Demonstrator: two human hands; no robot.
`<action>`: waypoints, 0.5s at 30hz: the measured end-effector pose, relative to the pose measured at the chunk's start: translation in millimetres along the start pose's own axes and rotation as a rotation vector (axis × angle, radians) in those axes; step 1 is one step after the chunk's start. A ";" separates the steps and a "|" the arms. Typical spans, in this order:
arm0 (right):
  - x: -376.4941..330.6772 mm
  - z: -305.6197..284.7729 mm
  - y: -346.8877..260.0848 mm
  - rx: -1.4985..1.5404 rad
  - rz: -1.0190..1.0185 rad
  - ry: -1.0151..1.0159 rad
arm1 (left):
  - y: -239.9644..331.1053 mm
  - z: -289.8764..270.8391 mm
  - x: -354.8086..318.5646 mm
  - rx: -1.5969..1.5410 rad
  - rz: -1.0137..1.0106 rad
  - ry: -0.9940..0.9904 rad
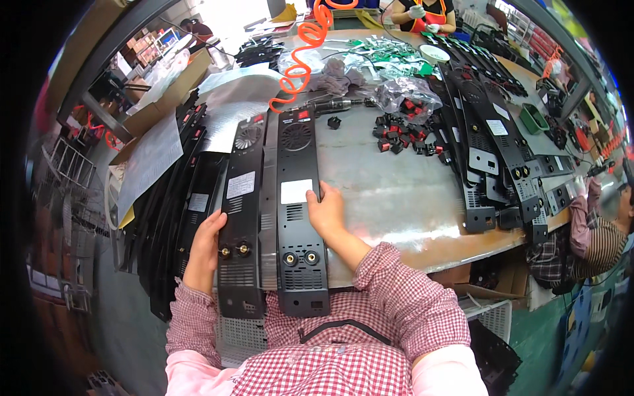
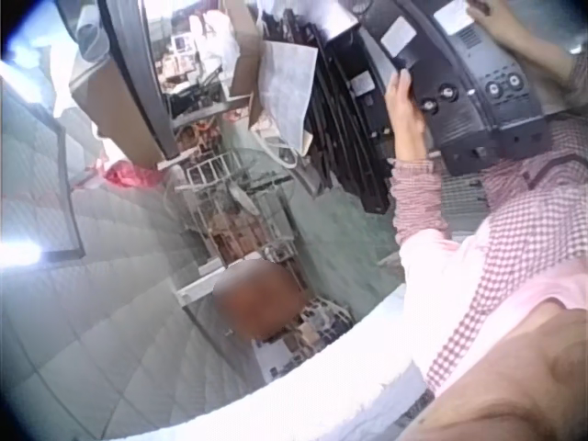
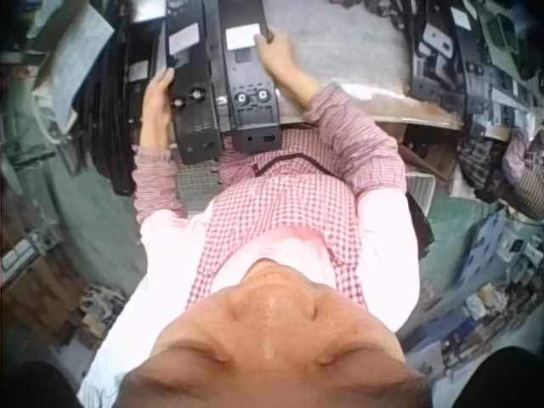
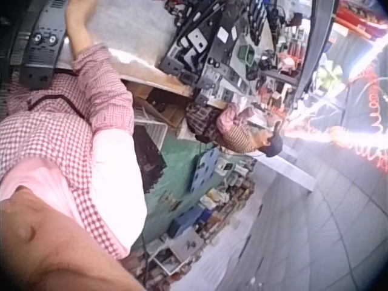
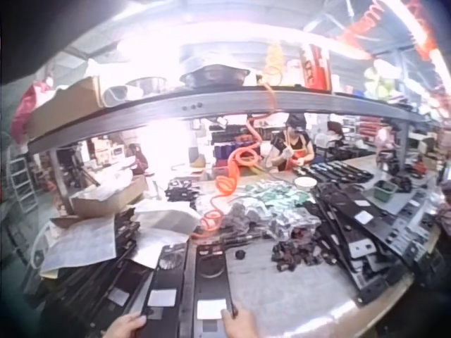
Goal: The person assembles electronic components on a workbench. They handle small red and black parts, placing them into a plastic bag, and then pick up black electronic chassis units. The person applies labels to the back of the chassis units and inserts the small red parts into slots on the units. Finally, they place the assembled units into a white basket.
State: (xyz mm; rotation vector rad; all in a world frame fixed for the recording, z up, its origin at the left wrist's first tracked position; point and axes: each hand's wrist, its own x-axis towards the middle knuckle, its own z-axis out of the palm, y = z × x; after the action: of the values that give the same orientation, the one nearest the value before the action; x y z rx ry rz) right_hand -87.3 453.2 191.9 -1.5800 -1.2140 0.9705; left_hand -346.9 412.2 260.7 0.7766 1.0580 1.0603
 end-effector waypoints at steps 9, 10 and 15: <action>1.2 13.1 38.7 0.318 -0.031 0.063 | -59.2 69.6 26.2 0.148 0.177 0.095; -7.9 11.8 29.3 0.217 -0.056 0.072 | -64.2 73.2 27.3 0.180 0.215 0.119; -27.4 19.5 13.3 -0.012 -0.134 0.095 | -84.0 77.8 31.2 0.175 0.149 0.153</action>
State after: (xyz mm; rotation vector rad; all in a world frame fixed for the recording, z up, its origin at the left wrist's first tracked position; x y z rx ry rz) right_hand -107.7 428.5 175.2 -1.5163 -1.2441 0.7951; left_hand -244.2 413.3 201.2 0.9377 1.2504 1.1797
